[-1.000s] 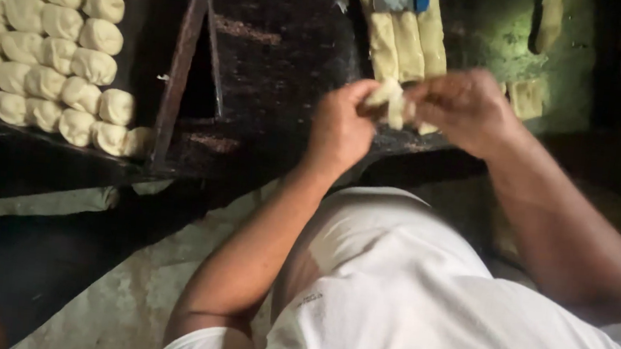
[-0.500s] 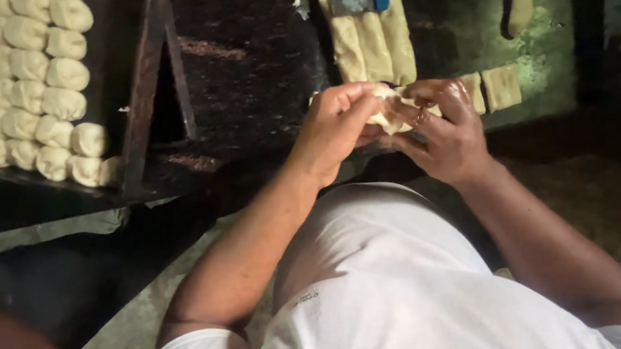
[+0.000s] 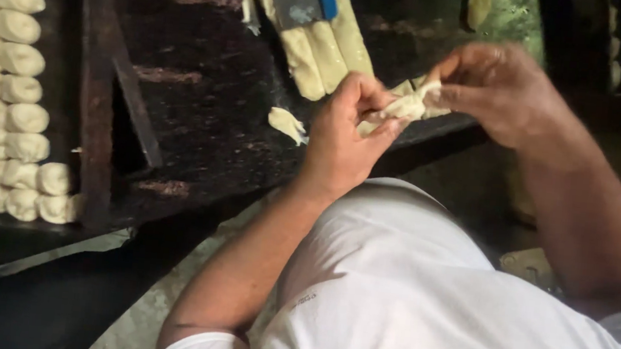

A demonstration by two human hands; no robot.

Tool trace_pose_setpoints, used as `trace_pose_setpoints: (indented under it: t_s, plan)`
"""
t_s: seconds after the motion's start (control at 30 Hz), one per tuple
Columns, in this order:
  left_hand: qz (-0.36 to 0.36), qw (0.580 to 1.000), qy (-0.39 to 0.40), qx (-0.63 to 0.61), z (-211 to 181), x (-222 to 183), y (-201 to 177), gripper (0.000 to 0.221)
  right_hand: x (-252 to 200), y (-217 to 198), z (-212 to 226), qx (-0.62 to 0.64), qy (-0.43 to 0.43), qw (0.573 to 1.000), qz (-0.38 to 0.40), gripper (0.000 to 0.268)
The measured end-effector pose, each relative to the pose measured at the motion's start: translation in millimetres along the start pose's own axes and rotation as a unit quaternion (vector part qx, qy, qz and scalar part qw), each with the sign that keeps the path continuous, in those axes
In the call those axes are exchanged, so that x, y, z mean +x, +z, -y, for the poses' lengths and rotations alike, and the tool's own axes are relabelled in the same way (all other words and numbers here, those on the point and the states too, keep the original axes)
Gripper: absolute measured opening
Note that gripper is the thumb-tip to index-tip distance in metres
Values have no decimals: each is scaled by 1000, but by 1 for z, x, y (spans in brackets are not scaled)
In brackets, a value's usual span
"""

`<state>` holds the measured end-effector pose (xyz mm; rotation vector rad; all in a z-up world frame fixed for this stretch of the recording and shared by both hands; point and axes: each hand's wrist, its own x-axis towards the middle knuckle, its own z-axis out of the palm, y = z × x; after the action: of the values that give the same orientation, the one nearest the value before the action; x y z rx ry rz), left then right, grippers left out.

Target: Shaping and folding pieces of dough on a bakery workbench.

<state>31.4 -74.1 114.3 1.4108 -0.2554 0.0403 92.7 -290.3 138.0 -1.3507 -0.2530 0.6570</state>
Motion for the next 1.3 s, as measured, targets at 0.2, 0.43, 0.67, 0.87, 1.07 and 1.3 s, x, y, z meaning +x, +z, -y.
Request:
trace_pose_setpoints:
  t_s: [0.2,0.43,0.67,0.87,1.07,1.3]
  plan:
    - [86,986,-129,57,28,13,28,52,-24,-4,-14,-517,-160,822,-181,19]
    - [-18,942,-250,-224,52,34,55,30,-42,-36,-30,-613,-350,697,-125,43]
    - [74,954,-243,157,16,69,91,26,-29,-62,31,-651,-337,667,-132,29]
    - [43,977,-208,-14,54,80,105,65,-48,-123,16,-480,-118,866,-74,26]
    - [0,983,-181,23,51,86,91,49,-54,-291,21,-443,-113,866,-204,10]
    - [-91,972,-217,0,50,80,79,34,-17,-325,-2,-560,43,806,-184,19]
